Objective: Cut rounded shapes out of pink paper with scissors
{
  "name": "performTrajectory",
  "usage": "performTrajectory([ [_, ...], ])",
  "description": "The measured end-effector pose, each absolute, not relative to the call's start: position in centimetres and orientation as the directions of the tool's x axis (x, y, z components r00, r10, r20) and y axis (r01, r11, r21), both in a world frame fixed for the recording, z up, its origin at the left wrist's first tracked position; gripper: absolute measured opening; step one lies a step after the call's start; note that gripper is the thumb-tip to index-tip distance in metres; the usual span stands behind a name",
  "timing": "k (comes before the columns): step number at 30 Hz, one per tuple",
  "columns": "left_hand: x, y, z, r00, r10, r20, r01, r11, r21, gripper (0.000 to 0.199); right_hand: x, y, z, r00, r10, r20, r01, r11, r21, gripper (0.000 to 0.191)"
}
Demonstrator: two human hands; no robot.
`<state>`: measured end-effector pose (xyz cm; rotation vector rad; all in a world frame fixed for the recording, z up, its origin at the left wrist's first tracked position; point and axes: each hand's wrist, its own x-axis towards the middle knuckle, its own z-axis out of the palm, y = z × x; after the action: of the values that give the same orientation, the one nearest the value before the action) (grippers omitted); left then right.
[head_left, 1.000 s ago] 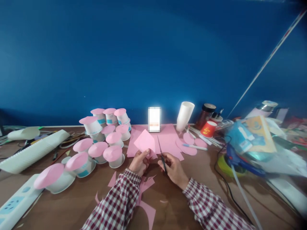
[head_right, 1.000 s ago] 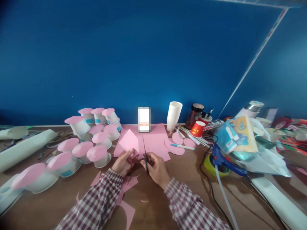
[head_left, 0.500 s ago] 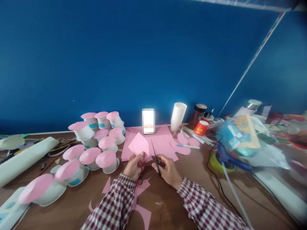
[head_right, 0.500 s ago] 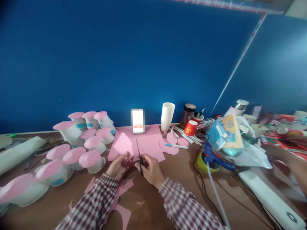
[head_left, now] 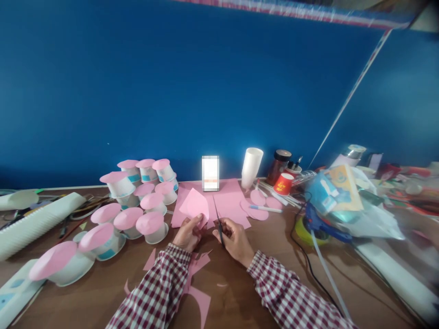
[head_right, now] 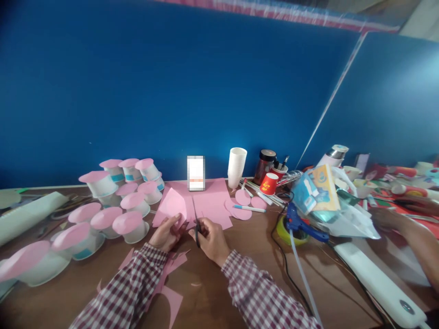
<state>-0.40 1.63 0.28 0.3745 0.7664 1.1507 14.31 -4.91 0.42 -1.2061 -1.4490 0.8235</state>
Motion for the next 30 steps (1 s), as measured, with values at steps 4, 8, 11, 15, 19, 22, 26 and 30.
performTrajectory([
  [4, -0.5, 1.7, 0.0, 0.219, 0.917, -0.333, -0.685, 0.388, 0.617, 0.013, 14.3, -5.1, 0.5, 0.011, 0.956, 0.294, 0.277, 0.280, -0.919, 0.021],
  [8, -0.6, 1.6, -0.2, 0.228, 0.920, -0.319, -0.679, 0.385, 0.625, 0.011, 14.4, -5.2, 0.4, 0.002, 0.952, 0.307, 0.297, 0.293, -0.909, 0.023],
  [11, -0.4, 1.5, -0.1, 0.230, 0.928, -0.293, -0.673, 0.369, 0.641, 0.011, 14.5, -5.1, 0.2, 0.011, 0.945, 0.326, 0.291, 0.308, -0.906, 0.023],
  [15, 0.0, 1.1, 0.4, 0.201, 0.942, -0.269, -0.653, 0.334, 0.680, 0.013, 14.5, -5.0, -0.1, 0.059, 0.938, 0.341, 0.283, 0.312, -0.907, 0.024],
  [19, 0.3, 0.8, 0.8, 0.204, 0.950, -0.236, -0.642, 0.312, 0.700, 0.015, 14.5, -4.9, -0.2, 0.093, 0.938, 0.333, 0.264, 0.300, -0.917, 0.025],
  [22, 0.4, 0.7, 0.8, 0.227, 0.943, -0.244, -0.610, 0.333, 0.719, 0.018, 14.5, -4.8, -0.3, 0.109, 0.939, 0.325, 0.237, 0.293, -0.926, 0.025],
  [26, 0.5, 0.4, 0.9, 0.195, 0.948, -0.253, -0.575, 0.319, 0.753, 0.022, 14.5, -4.7, -0.6, 0.113, 0.950, 0.291, 0.161, 0.272, -0.949, 0.028],
  [30, 0.7, 0.2, 0.9, 0.123, 0.951, -0.285, -0.542, 0.304, 0.784, 0.025, 14.5, -4.6, -0.7, 0.106, 0.953, 0.284, 0.157, 0.266, -0.951, 0.029],
])
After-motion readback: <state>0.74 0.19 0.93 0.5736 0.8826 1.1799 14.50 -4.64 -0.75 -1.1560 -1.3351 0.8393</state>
